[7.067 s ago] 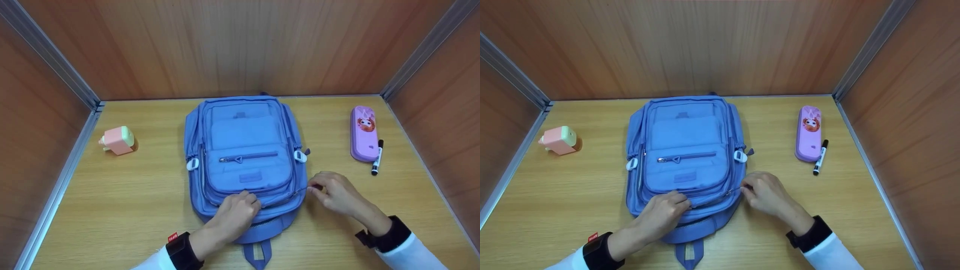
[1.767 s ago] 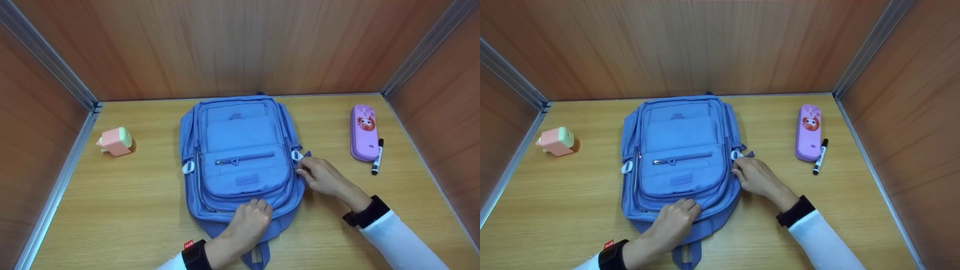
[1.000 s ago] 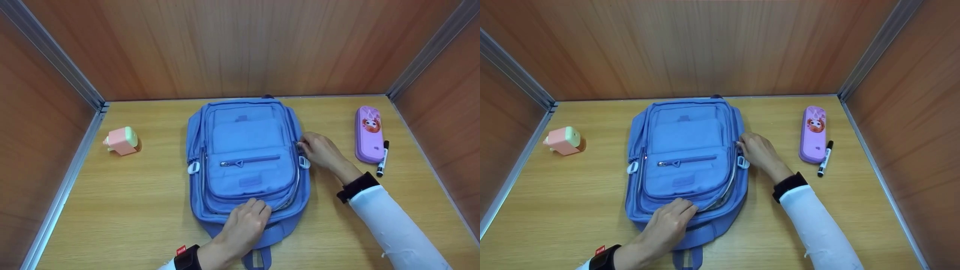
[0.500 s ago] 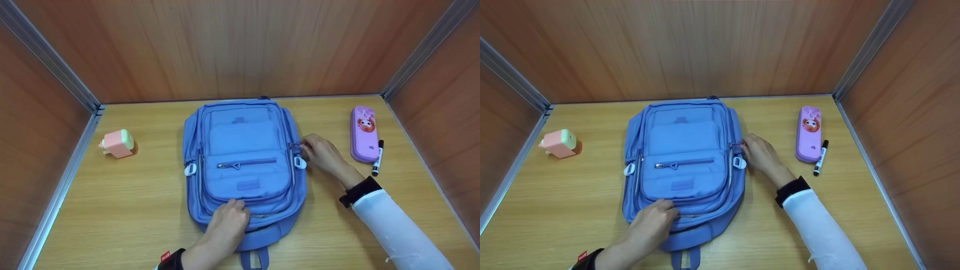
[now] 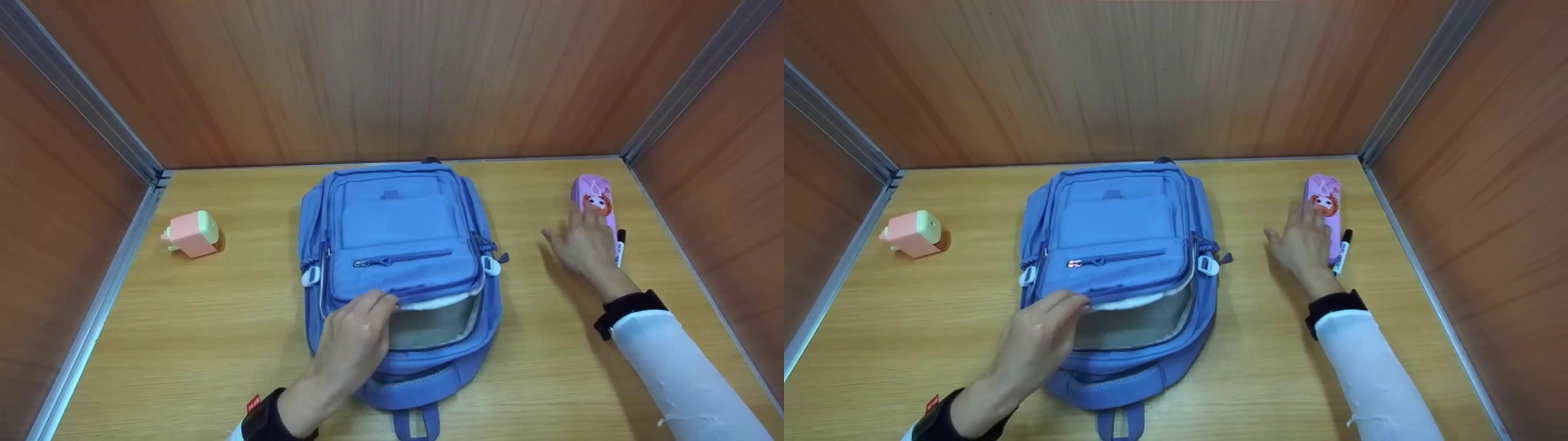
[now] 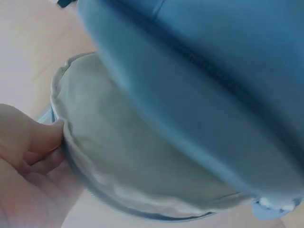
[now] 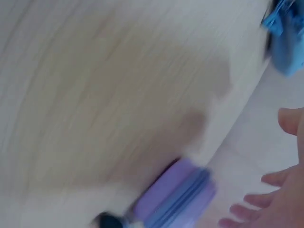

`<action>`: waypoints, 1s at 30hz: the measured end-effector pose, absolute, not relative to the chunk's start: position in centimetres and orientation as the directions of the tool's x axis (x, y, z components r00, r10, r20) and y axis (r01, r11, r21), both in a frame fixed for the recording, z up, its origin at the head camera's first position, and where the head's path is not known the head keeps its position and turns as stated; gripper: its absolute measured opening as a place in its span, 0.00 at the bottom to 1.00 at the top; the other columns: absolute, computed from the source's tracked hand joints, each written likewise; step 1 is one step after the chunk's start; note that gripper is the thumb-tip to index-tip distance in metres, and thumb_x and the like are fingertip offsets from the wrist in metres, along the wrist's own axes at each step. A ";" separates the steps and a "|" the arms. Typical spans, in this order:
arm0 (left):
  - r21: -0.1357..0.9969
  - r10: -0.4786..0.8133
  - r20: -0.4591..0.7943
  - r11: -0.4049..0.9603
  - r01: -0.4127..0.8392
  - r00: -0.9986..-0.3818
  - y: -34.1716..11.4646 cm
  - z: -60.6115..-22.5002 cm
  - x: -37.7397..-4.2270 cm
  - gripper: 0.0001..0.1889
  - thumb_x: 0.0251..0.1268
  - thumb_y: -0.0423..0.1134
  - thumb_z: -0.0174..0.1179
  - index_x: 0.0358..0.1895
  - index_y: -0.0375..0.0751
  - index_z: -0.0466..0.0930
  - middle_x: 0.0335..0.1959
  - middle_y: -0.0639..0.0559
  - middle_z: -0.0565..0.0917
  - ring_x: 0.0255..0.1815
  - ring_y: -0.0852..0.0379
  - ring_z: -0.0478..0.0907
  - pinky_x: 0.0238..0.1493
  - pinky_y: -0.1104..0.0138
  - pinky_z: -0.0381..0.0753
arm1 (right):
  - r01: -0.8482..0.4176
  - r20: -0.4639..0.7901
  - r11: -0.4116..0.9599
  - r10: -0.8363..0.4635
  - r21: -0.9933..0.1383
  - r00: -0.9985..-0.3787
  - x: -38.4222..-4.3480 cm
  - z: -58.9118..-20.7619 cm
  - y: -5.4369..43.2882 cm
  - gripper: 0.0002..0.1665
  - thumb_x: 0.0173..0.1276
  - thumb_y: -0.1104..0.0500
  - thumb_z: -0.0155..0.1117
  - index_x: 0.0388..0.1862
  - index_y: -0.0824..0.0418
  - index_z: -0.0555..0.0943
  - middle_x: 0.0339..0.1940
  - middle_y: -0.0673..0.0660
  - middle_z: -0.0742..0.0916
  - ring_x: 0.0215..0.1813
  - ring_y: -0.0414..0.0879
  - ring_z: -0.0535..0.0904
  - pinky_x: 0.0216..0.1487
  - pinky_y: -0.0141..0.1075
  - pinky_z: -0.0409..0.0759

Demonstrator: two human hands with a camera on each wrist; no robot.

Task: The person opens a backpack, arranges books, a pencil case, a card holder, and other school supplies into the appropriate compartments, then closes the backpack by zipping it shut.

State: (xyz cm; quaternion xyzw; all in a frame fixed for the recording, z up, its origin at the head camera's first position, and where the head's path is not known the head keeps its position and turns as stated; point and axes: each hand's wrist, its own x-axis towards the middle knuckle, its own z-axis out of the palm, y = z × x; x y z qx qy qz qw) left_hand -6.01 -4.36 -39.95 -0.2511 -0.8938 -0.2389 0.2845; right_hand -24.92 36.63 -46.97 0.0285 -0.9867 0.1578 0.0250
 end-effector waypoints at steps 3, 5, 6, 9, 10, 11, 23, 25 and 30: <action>0.273 0.291 0.674 0.756 0.595 -0.679 -4.3 -39.0 -6.8 0.08 0.57 0.21 0.72 0.38 0.33 0.87 0.33 0.47 0.86 0.28 0.54 0.85 0.29 0.71 0.87 | 0.036 -0.026 0.950 0.029 -0.309 -0.999 -25.3 -47.4 38.2 0.60 0.78 0.35 0.54 0.82 0.77 0.42 0.79 0.86 0.48 0.78 0.84 0.44 0.75 0.75 0.46; 0.266 0.285 0.696 0.750 0.605 -0.659 -4.3 -38.6 -7.4 0.08 0.57 0.21 0.72 0.37 0.33 0.87 0.33 0.47 0.86 0.27 0.55 0.85 0.28 0.71 0.86 | 0.107 -0.082 0.943 0.085 -0.316 -0.993 -25.4 -47.7 39.0 0.63 0.77 0.32 0.52 0.83 0.76 0.37 0.78 0.86 0.44 0.78 0.85 0.41 0.75 0.75 0.44; 0.263 0.283 0.705 0.748 0.610 -0.650 -4.2 -38.3 -7.7 0.08 0.57 0.21 0.72 0.37 0.33 0.86 0.33 0.47 0.86 0.26 0.55 0.84 0.28 0.71 0.86 | 0.141 -0.106 0.936 0.113 -0.323 -0.988 -25.5 -47.9 39.2 0.64 0.77 0.31 0.51 0.83 0.75 0.35 0.78 0.86 0.43 0.77 0.85 0.40 0.75 0.76 0.44; 0.250 0.272 0.731 0.746 0.617 -0.625 -4.1 -37.7 -8.5 0.06 0.59 0.21 0.71 0.36 0.33 0.86 0.32 0.48 0.85 0.25 0.55 0.83 0.26 0.70 0.86 | 0.189 -0.132 0.930 0.154 -0.315 -0.979 -25.6 -48.3 39.8 0.64 0.77 0.33 0.52 0.82 0.75 0.33 0.77 0.88 0.43 0.76 0.86 0.45 0.74 0.75 0.49; 0.250 0.268 0.737 0.745 0.618 -0.621 -4.1 -37.6 -8.7 0.06 0.59 0.22 0.71 0.36 0.33 0.86 0.32 0.48 0.85 0.24 0.55 0.83 0.26 0.70 0.86 | 0.197 -0.134 0.929 0.162 -0.313 -0.978 -25.6 -48.5 39.9 0.64 0.77 0.34 0.53 0.82 0.75 0.33 0.77 0.89 0.43 0.74 0.86 0.47 0.73 0.75 0.51; 0.249 0.264 0.742 0.745 0.619 -0.616 -4.1 -37.4 -8.9 0.06 0.60 0.22 0.70 0.36 0.33 0.86 0.31 0.48 0.85 0.25 0.55 0.83 0.27 0.69 0.86 | 0.204 -0.134 0.928 0.170 -0.313 -0.976 -25.6 -48.6 40.0 0.64 0.77 0.35 0.53 0.82 0.76 0.32 0.77 0.89 0.44 0.73 0.86 0.50 0.72 0.74 0.54; 0.257 0.242 0.763 0.738 0.624 -0.600 -4.2 -36.5 -10.1 0.03 0.64 0.24 0.69 0.37 0.34 0.87 0.32 0.47 0.85 0.25 0.53 0.85 0.24 0.68 0.85 | 0.237 -0.117 0.916 0.209 -0.325 -0.971 -26.0 -49.0 39.8 0.54 0.78 0.51 0.51 0.80 0.78 0.32 0.73 0.91 0.49 0.65 0.84 0.57 0.67 0.71 0.58; 0.260 0.242 0.762 0.736 0.625 -0.601 -4.2 -36.5 -10.2 0.04 0.64 0.24 0.69 0.37 0.34 0.87 0.32 0.47 0.85 0.25 0.53 0.84 0.24 0.69 0.85 | 0.214 -0.085 0.919 0.197 -0.332 -0.977 -25.8 -48.9 39.8 0.53 0.79 0.52 0.51 0.81 0.79 0.34 0.74 0.90 0.49 0.65 0.84 0.57 0.67 0.72 0.58; 0.267 0.244 0.759 0.729 0.630 -0.603 -4.2 -36.3 -10.4 0.04 0.63 0.23 0.69 0.38 0.33 0.87 0.32 0.46 0.85 0.25 0.54 0.85 0.25 0.70 0.85 | 0.118 0.039 0.909 0.146 -0.400 -0.989 -24.8 -48.9 39.7 0.51 0.78 0.53 0.54 0.81 0.80 0.40 0.76 0.88 0.51 0.67 0.84 0.58 0.69 0.72 0.57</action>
